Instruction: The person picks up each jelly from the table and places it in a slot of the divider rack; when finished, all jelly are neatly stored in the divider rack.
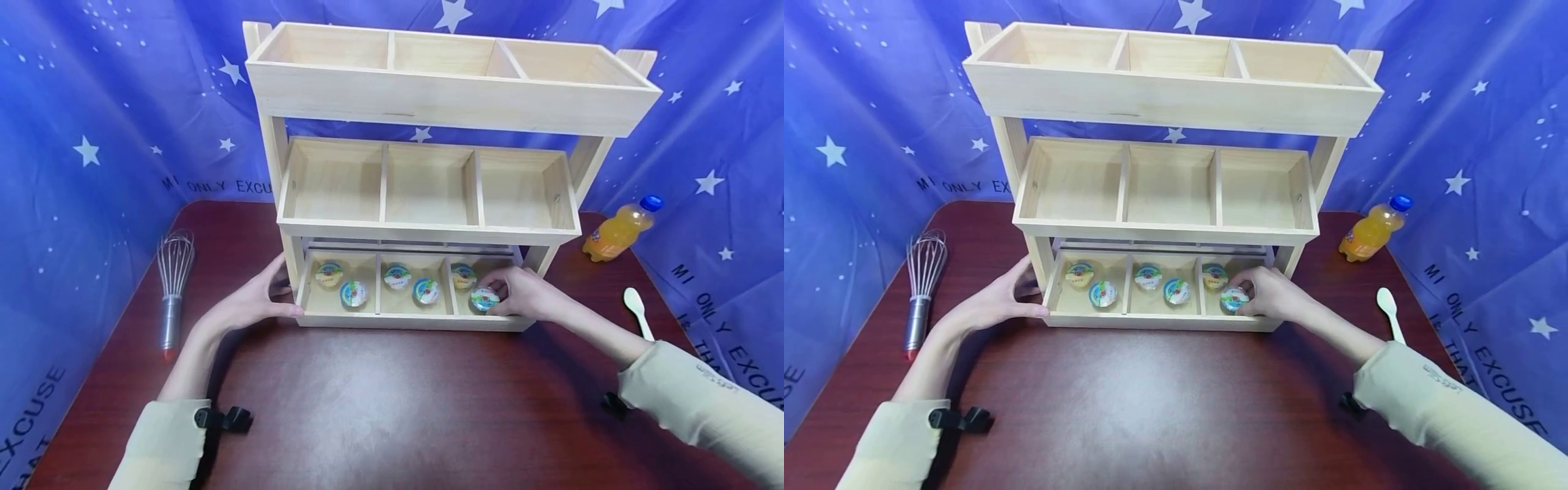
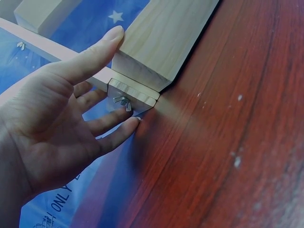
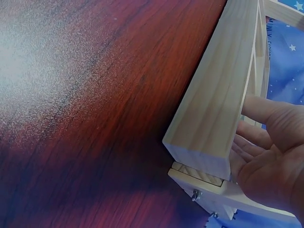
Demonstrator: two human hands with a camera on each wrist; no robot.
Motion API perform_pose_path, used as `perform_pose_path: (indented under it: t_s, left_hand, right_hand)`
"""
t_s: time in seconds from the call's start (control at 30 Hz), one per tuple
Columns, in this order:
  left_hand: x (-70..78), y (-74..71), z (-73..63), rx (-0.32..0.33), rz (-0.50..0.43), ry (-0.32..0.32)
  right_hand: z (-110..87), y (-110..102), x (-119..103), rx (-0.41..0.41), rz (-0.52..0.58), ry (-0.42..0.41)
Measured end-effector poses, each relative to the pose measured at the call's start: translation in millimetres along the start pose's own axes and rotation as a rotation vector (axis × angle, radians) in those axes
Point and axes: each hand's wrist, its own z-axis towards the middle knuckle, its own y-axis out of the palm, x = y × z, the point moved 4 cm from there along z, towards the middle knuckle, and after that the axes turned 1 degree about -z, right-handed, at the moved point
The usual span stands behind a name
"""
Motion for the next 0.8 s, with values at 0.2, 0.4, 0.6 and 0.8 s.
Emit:
perform_pose_path:
  t_s: [0.2, 0.4, 0.6, 0.8]
  left_hand:
    - [-0.9, 0.5, 0.0, -0.004, -0.013, 0.016]
    - [-0.3, -0.5, -0.3, 0.0, -0.012, 0.017]
    - [-1.0, 0.8, -0.3, -0.003, -0.018, 0.013]
    - [-3.1, 2.6, -2.3, -0.002, -0.04, 0.016]
  right_hand:
    - [0.2, 1.8, -1.6, 0.004, -0.012, -0.008]
    - [-1.3, 0.1, -2.8, 0.009, -0.021, -0.023]
    - [-4.9, -1.2, -1.8, 0.027, -0.026, -0.045]
    - [-7.6, -2.5, -0.2, 0.035, -0.042, -0.059]
